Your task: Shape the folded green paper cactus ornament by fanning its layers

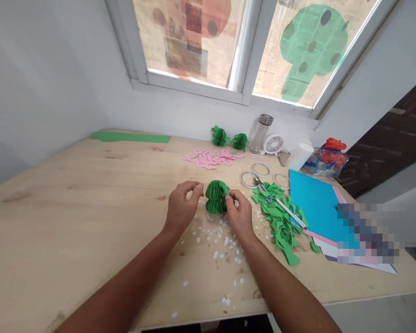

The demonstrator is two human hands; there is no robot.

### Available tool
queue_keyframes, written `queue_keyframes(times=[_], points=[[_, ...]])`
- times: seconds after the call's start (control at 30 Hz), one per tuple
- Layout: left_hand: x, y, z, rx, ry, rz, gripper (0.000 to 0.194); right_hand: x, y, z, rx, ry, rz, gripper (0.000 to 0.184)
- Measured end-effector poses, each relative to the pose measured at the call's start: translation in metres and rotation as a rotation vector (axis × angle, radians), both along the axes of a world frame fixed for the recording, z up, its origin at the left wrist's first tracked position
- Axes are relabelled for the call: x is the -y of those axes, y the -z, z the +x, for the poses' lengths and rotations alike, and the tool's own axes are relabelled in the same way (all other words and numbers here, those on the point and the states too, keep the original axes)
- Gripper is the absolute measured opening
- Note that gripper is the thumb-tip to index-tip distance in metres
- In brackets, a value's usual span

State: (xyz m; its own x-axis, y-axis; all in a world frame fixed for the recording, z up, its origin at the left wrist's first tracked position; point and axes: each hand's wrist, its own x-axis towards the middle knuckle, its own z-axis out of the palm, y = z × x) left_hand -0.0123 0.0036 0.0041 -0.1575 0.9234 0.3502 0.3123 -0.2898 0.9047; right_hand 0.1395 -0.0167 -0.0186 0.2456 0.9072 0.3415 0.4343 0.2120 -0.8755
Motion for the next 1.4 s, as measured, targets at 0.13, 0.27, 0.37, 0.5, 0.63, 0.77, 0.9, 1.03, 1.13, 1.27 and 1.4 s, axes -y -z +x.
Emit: queue_keyframes(times=[0.13,0.27,0.37,0.5,0.63,0.77,0.9,1.03,1.13,1.27,1.4], points=[[0.000,0.001,0.002,0.015,-0.016,-0.040,0.019,-0.001,0.002,0.001,0.006,0.021,-0.005,0.022],[0.001,0.003,0.006,0.112,0.080,-0.120,0.027,-0.003,0.004,0.001,0.000,0.033,0.001,0.022],[0.002,0.005,0.011,0.231,0.243,-0.192,0.045,-0.002,0.003,0.001,0.021,0.030,-0.004,0.021],[0.002,0.010,0.015,0.327,0.376,-0.247,0.049,0.002,-0.004,-0.001,0.160,0.038,0.000,0.020],[0.001,0.014,0.016,0.346,0.336,-0.225,0.043,0.008,-0.011,-0.005,0.393,0.052,0.041,0.019],[-0.001,0.015,0.016,0.336,0.343,-0.206,0.041,0.011,-0.013,-0.007,0.556,0.039,0.051,0.018],[0.000,0.014,0.016,0.312,0.341,-0.192,0.040,0.012,-0.015,-0.008,0.657,0.030,0.076,0.017],[0.003,0.011,0.017,0.267,0.315,-0.176,0.037,0.013,-0.017,-0.009,0.740,0.030,0.118,0.015],[0.006,0.009,0.018,0.201,0.252,-0.131,0.032,0.014,-0.018,-0.010,0.801,0.029,0.149,0.015],[0.010,0.007,0.017,0.036,0.187,-0.058,0.021,0.014,-0.017,-0.012,0.850,0.018,0.183,0.014],[0.015,0.003,0.018,-0.105,0.173,0.009,0.013,0.014,-0.014,-0.015,0.868,0.010,0.217,0.014]])
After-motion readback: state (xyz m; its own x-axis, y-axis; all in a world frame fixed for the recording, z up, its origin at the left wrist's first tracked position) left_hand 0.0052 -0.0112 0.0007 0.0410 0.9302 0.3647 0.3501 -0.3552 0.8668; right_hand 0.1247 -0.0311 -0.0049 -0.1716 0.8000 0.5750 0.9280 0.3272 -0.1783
